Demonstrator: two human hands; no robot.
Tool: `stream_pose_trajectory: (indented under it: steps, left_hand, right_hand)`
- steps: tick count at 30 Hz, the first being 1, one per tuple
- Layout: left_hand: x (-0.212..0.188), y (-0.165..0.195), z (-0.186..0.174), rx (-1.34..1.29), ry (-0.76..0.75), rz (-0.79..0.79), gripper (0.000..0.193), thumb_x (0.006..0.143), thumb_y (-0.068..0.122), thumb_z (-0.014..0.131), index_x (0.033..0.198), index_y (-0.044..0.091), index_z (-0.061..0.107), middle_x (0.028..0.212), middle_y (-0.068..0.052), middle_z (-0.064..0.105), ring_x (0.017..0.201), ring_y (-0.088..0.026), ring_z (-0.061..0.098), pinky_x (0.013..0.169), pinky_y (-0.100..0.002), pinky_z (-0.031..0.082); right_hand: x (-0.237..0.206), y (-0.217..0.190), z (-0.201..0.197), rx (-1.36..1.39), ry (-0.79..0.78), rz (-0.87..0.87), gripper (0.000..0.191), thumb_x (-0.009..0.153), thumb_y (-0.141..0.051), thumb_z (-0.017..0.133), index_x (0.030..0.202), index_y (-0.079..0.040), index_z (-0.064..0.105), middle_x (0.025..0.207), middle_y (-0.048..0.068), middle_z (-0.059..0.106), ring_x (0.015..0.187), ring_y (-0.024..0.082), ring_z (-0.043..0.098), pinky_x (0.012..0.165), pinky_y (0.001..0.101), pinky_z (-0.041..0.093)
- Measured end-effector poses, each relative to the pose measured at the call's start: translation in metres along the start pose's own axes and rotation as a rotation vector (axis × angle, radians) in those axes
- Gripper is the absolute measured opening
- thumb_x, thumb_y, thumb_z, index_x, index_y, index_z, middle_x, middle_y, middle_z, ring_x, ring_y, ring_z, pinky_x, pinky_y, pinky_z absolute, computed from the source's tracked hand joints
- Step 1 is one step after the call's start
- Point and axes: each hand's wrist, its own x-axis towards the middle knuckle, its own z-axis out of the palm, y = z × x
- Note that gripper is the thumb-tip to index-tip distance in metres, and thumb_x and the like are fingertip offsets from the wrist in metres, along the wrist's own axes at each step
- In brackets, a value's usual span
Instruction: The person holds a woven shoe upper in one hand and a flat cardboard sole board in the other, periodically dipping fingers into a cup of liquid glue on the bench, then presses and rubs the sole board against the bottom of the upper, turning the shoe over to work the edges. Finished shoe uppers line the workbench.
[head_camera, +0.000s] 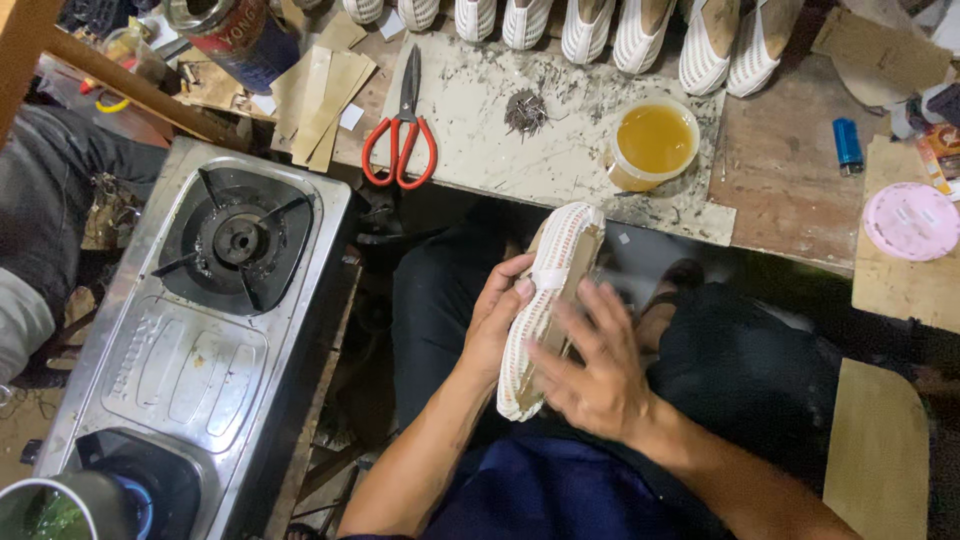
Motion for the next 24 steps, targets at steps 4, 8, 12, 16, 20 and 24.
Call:
stream_pose_trajectory:
  steps: [4, 8, 12, 16, 20, 24]
  left_hand:
    - [-0.002, 0.004, -0.005, -0.031, 0.104, -0.042, 0.043, 0.102, 0.020, 0.054, 0.141, 0.002, 0.049, 0.130, -0.015, 0.063, 0.117, -0.023, 0.064, 0.101, -0.039, 0.053]
    - [-0.006, 0.016, -0.014, -0.001, 0.117, -0.016, 0.050, 0.100, 0.027, 0.057, 0.143, 0.003, 0.047, 0.134, -0.016, 0.063, 0.119, -0.024, 0.064, 0.103, -0.039, 0.053]
    - [-0.013, 0.025, -0.019, -0.040, 0.085, -0.052, 0.057, 0.098, 0.035, 0.059, 0.144, 0.003, 0.047, 0.134, -0.016, 0.063, 0.118, -0.025, 0.065, 0.102, -0.039, 0.054]
    - [-0.020, 0.028, -0.018, -0.024, 0.064, -0.075, 0.058, 0.097, 0.037, 0.060, 0.143, 0.003, 0.047, 0.133, -0.018, 0.063, 0.116, -0.026, 0.065, 0.099, -0.041, 0.053]
    - [-0.022, 0.033, -0.021, -0.047, 0.059, -0.076, 0.060, 0.096, 0.038, 0.061, 0.143, 0.003, 0.047, 0.133, -0.018, 0.063, 0.118, -0.027, 0.065, 0.101, -0.041, 0.053]
    - [-0.020, 0.032, -0.021, -0.044, 0.035, -0.087, 0.061, 0.097, 0.039, 0.060, 0.144, 0.003, 0.047, 0.135, -0.018, 0.062, 0.119, -0.027, 0.064, 0.101, -0.041, 0.053]
  right_hand:
    - [0.008, 0.012, -0.014, 0.098, -0.022, -0.062, 0.027, 0.085, -0.032, 0.076, 0.105, -0.014, 0.079, 0.151, 0.014, 0.047, 0.147, 0.041, 0.034, 0.122, 0.0621, 0.024]
    - [0.016, 0.077, -0.028, -0.056, -0.007, 0.289, 0.019, 0.090, -0.024, 0.075, 0.101, -0.009, 0.079, 0.150, 0.016, 0.056, 0.151, 0.039, 0.040, 0.127, 0.0530, 0.032]
    - [0.038, 0.150, -0.031, -0.256, -0.002, 0.436, 0.034, 0.095, -0.032, 0.078, 0.114, -0.004, 0.078, 0.156, 0.022, 0.050, 0.151, 0.045, 0.035, 0.124, 0.0554, 0.031]
    - [0.059, 0.184, -0.027, -0.396, -0.054, 0.368, 0.055, 0.083, -0.042, 0.084, 0.119, -0.001, 0.078, 0.159, 0.030, 0.039, 0.145, 0.053, 0.025, 0.113, 0.0623, 0.024]
    - [0.046, 0.190, -0.025, -0.288, -0.013, 0.372, 0.045, 0.093, -0.042, 0.080, 0.116, -0.003, 0.079, 0.168, 0.026, 0.037, 0.155, 0.051, 0.022, 0.123, 0.0579, 0.023]
    - [0.035, 0.187, -0.024, -0.208, 0.000, 0.515, 0.034, 0.101, -0.037, 0.072, 0.095, -0.004, 0.077, 0.162, 0.017, 0.049, 0.158, 0.041, 0.031, 0.132, 0.0516, 0.027]
